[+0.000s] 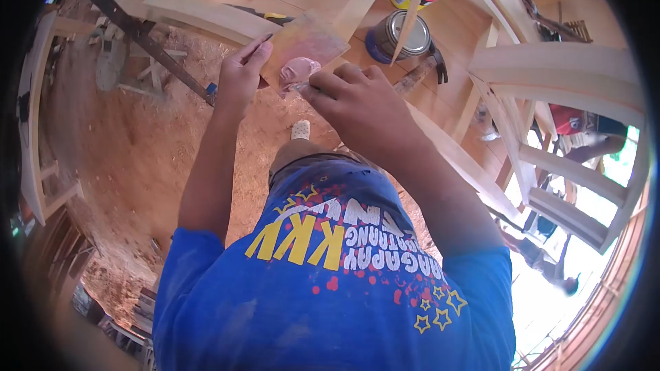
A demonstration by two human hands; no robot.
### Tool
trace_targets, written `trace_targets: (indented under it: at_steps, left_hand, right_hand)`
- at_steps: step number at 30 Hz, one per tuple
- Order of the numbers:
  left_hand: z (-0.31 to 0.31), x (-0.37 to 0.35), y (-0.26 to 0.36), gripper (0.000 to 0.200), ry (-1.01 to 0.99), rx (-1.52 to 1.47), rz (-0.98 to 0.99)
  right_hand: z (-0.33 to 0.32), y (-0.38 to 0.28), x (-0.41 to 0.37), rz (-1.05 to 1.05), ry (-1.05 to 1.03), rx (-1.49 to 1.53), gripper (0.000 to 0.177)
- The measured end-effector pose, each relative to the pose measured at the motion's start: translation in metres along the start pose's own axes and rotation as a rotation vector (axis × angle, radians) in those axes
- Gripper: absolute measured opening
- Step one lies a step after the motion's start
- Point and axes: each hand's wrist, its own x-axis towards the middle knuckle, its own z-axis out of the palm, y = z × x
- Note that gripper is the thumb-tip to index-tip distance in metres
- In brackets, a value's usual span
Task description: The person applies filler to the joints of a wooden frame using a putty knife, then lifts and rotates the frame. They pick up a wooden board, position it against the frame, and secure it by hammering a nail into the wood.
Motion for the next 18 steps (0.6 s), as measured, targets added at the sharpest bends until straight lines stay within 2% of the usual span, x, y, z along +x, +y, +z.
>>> trace_targets:
  at_steps: [4,6,10,11,15,18]
  left_hand:
    - [-0.003,0.002,-0.009,0.038,0.044,0.079,0.018]
    - [-0.003,0.001,-0.004,0.038,0.045,0.101,-0.021]
    - [0.005,-0.004,0.005,0.037,0.107,0.199,0.051]
    - [0.004,-0.007,0.011,0.037,0.111,0.23,0.047]
    - [0.002,-0.003,0.007,0.037,0.092,0.253,0.03]
    - [0.006,-0.002,0.01,0.038,0.089,0.256,0.0]
  right_hand:
    - [0.013,-0.007,0.008,-0.012,0.018,-0.092,0.041]
    - [0.017,-0.011,0.013,-0.014,0.004,-0.117,0.042]
    - [0.026,-0.023,0.019,0.038,-0.043,-0.104,0.041]
    - [0.033,-0.023,0.019,-0.008,0.04,-0.137,0.034]
    - [0.031,-0.037,0.023,0.111,-0.056,0.051,0.019]
    - [0.032,-0.038,0.024,0.089,0.025,0.109,0.013]
